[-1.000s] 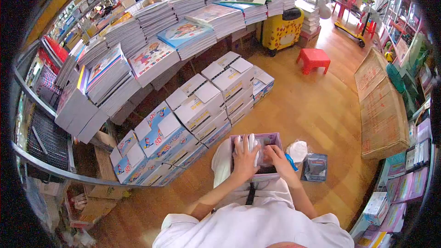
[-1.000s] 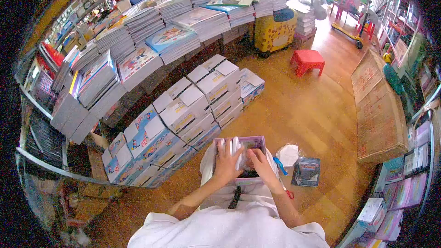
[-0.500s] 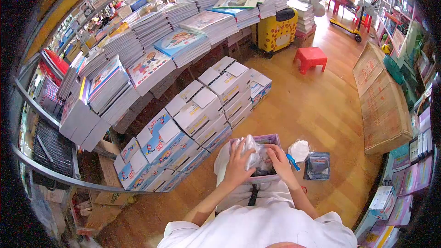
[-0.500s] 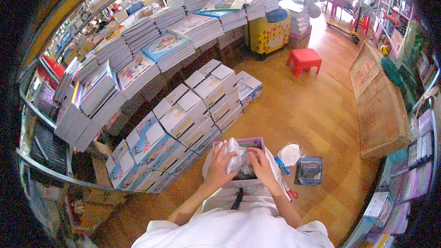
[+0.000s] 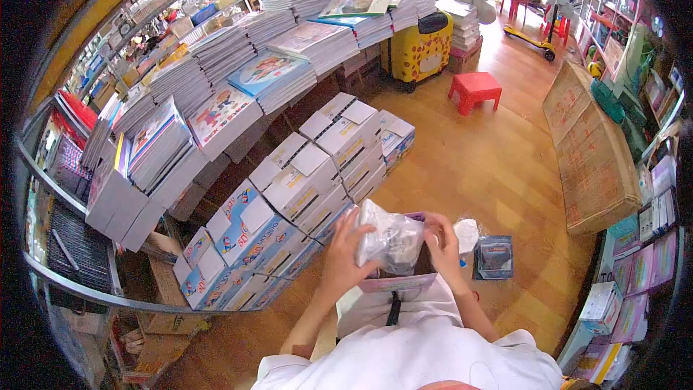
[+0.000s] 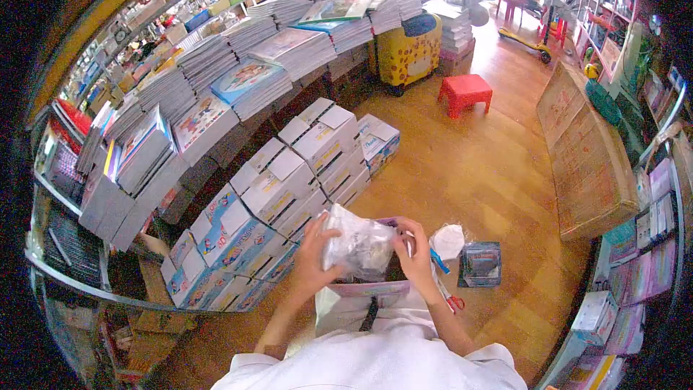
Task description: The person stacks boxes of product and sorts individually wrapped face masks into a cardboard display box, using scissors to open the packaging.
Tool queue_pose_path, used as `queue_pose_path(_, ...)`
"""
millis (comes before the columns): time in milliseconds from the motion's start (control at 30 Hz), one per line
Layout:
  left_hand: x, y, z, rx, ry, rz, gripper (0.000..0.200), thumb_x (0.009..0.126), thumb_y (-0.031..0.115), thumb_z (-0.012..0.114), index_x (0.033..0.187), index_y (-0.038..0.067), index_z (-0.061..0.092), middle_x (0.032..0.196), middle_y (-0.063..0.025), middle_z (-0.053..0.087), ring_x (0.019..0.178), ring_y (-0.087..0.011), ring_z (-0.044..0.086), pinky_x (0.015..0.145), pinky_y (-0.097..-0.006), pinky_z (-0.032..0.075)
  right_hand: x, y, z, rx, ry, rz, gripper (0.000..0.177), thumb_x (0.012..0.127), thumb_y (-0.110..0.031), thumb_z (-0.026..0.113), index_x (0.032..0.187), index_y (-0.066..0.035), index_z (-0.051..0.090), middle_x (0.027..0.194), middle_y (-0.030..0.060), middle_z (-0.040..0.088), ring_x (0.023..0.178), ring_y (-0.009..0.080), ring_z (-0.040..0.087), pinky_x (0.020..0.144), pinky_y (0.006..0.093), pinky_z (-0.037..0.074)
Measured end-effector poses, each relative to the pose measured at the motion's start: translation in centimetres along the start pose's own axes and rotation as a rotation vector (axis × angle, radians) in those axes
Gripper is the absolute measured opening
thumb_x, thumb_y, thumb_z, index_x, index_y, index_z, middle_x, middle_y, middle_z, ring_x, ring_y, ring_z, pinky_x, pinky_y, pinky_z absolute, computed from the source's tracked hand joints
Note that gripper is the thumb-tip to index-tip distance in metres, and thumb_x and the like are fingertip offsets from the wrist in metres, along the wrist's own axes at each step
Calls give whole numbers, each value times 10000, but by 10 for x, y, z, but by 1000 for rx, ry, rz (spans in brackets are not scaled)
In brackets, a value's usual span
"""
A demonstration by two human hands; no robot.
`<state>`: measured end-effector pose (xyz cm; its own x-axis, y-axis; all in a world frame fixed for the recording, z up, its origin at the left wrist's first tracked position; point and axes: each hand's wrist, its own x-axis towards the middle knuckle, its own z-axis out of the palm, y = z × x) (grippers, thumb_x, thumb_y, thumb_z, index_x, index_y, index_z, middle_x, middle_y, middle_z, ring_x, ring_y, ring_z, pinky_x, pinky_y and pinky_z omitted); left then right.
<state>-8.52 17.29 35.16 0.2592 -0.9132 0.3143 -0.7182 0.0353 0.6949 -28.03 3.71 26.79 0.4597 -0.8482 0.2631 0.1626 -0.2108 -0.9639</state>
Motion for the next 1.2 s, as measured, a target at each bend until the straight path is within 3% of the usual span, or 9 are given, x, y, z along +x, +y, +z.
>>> queue_pose_path(67, 2, 3, -14, -71, 43, 35, 604, 601, 108, 773, 1173, 131, 580, 1485, -190, 351, 1380, -426, 298, 1105, -479, 305, 2, -10, -5, 97, 18, 42, 509, 877, -92, 659, 1331, -33, 437, 1335, 93, 467, 1231, 219, 466, 1013, 332, 390)
queue_pose_path(100, 2, 4, -20, -148, 69, 38, 603, 600, 95, 773, 1170, 118, 578, 1484, -197, 354, 1381, -416, 306, 1102, -469, 306, 0, -16, -9, 20, -15, 81, 706, 869, -185, 688, 1447, -50, 304, 1444, 124, 381, 1338, 244, 373, 1094, 376, 309)
queue_pose_path(300, 0, 41, -39, -450, 165, 140, 593, 594, 42, 781, 1140, 86, 551, 1471, -271, 337, 1376, -403, 332, 1090, -467, 302, -2, -47, -11, 347, -242, 322, 1206, 710, -400, 818, 1529, -76, -6, 1534, 147, 248, 1425, 252, 236, 1154, 403, 206)
queue_pose_path(533, -17, 49, -15, -509, 205, 407, 549, 676, 162, 795, 1125, 142, 480, 1437, -301, 329, 1301, -462, 389, 1050, -563, 360, -8, -113, -22, 562, -365, 240, 1311, 617, -472, 854, 1529, -71, 2, 1541, 135, 225, 1430, 252, 221, 1160, 399, 193)
queue_pose_path(567, -23, 48, -7, -523, 230, 431, 533, 695, 202, 788, 1127, 150, 481, 1437, -289, 335, 1291, -466, 398, 1047, -571, 363, -13, -104, -26, 558, -431, 131, 1128, 755, -415, 764, 1528, -72, 17, 1559, 164, 178, 1443, 269, 190, 1158, 428, 215)
queue_pose_path(633, -45, 21, 19, -573, 162, 512, 540, 672, 269, 833, 1106, 187, 523, 1474, -276, 290, 1349, -509, 256, 1071, -630, 244, -32, -106, -24, 810, -252, 258, 1203, 703, -446, 803, 1527, -76, 8, 1563, 169, 161, 1446, 286, 176, 1163, 438, 206)
queue_pose_path(800, -113, 5, 52, -744, -47, 37, 463, 723, 280, 810, 1100, 309, 543, 1513, -207, 257, 1361, -567, 152, 1074, -692, 144, -75, -73, -54, 495, -430, 263, 1498, 420, -517, 922, 1516, -17, 32, 1581, 150, 79, 1450, 256, 156, 1171, 391, 150)
queue_pose_path(1000, -155, -23, 68, -341, 86, 304, 424, 711, 183, 803, 1020, 289, 533, 1524, -185, 211, 1351, -596, 130, 1059, -703, 168, -86, -49, -38, 313, -567, 304, 1103, 513, -473, 863, 1396, -22, 380, 1500, 171, 263, 1392, 294, 259, 1119, 416, 234)
queue_pose_path(1200, -237, -106, 100, -318, -93, 109, 390, 661, 112, 817, 945, 230, 577, 1497, -209, 224, 1351, -615, 125, 1058, -683, 231, -104, -7, -30, -172, -707, 76, 811, 549, -284, 789, 1290, -94, 519, 1471, 189, 311, 1370, 347, 290, 1101, 467, 261)
